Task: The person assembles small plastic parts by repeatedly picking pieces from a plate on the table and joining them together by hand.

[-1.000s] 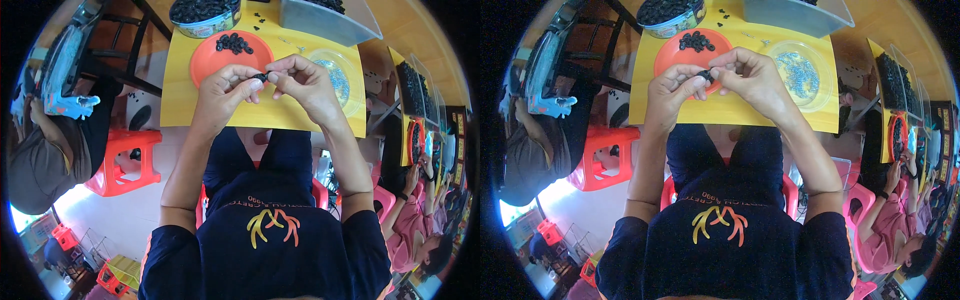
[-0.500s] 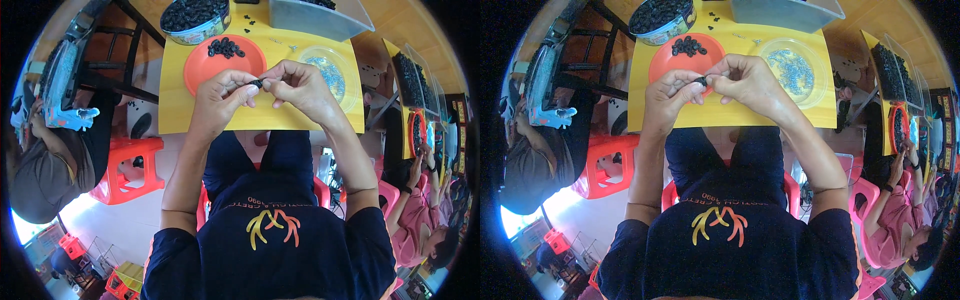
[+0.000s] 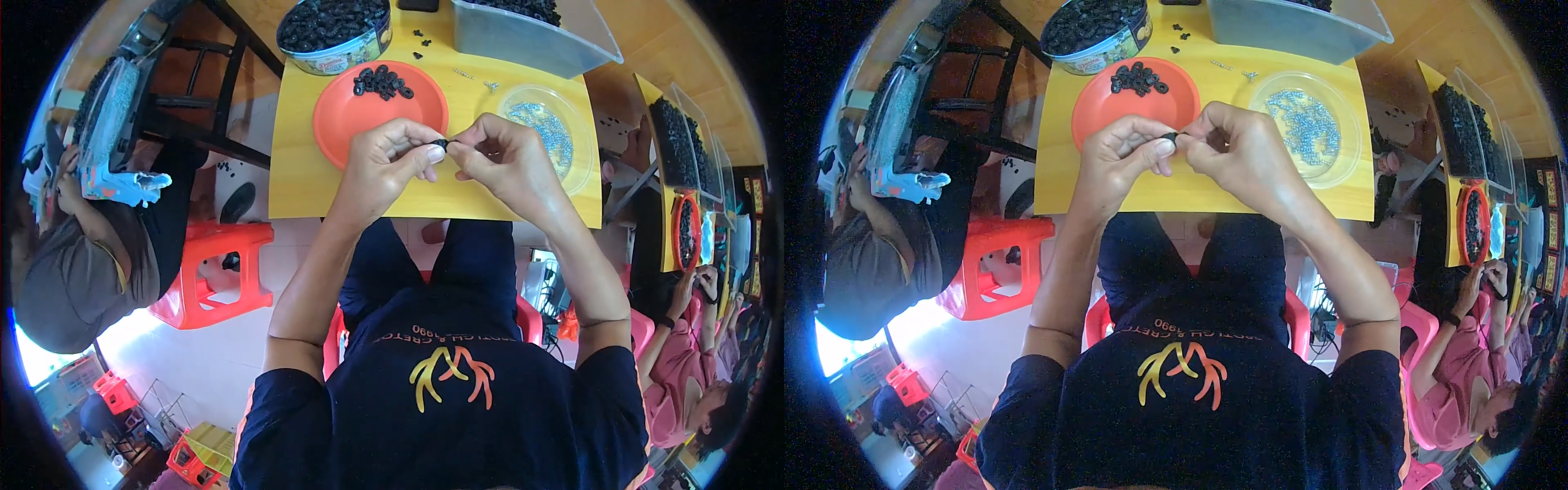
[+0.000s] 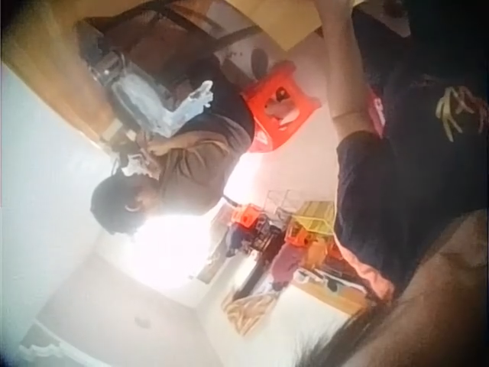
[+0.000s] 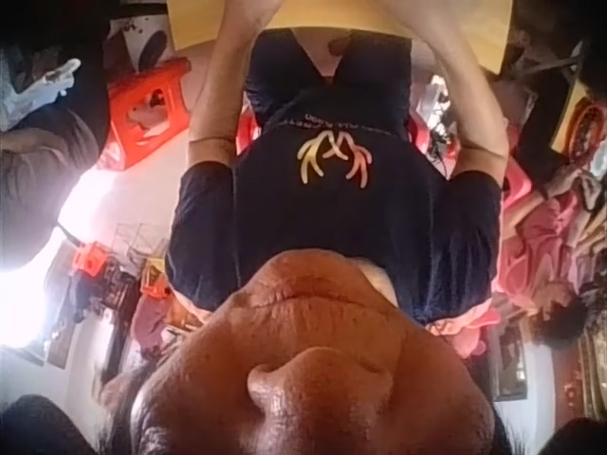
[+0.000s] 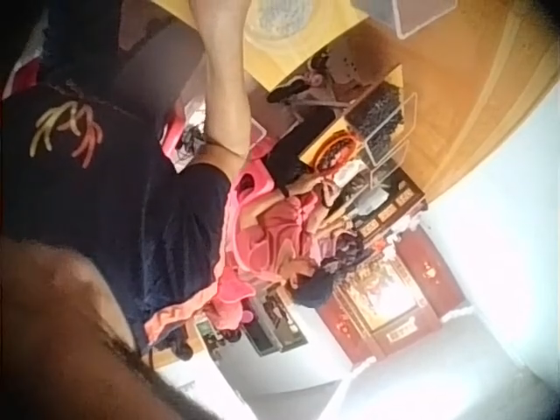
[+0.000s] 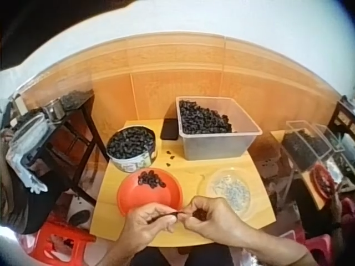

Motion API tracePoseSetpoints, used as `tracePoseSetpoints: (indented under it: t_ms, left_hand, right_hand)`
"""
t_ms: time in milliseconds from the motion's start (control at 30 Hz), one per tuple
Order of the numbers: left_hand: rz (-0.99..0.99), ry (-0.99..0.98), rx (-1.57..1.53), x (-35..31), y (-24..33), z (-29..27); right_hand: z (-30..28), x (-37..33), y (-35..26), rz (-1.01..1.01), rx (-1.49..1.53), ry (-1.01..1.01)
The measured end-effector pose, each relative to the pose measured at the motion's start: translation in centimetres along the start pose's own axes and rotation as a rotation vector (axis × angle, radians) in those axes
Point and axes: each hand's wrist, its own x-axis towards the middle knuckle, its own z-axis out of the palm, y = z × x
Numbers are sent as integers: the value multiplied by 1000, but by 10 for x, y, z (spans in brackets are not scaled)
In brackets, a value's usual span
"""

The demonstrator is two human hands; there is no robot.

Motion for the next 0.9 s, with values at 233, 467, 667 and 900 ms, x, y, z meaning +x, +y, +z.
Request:
tracePoseSetpoints:
  t_ms: [233, 467, 667, 900]
  left_hand:
    - [-1, -17, 12, -2, -2, -3]
    - [35, 14, 47, -1, -5, 1]
    - [13, 11, 97, -1, -8, 2]
    - [5, -59, 21, -4, -8, -5]
  right_hand:
    - [-5, -1, 1, -75, -67, -81]
    - [-3, 1, 6, -9, 20, -101]
    - [-2, -2, 12, 81, 158, -147]
    - [4, -4, 21, 52, 227, -128]
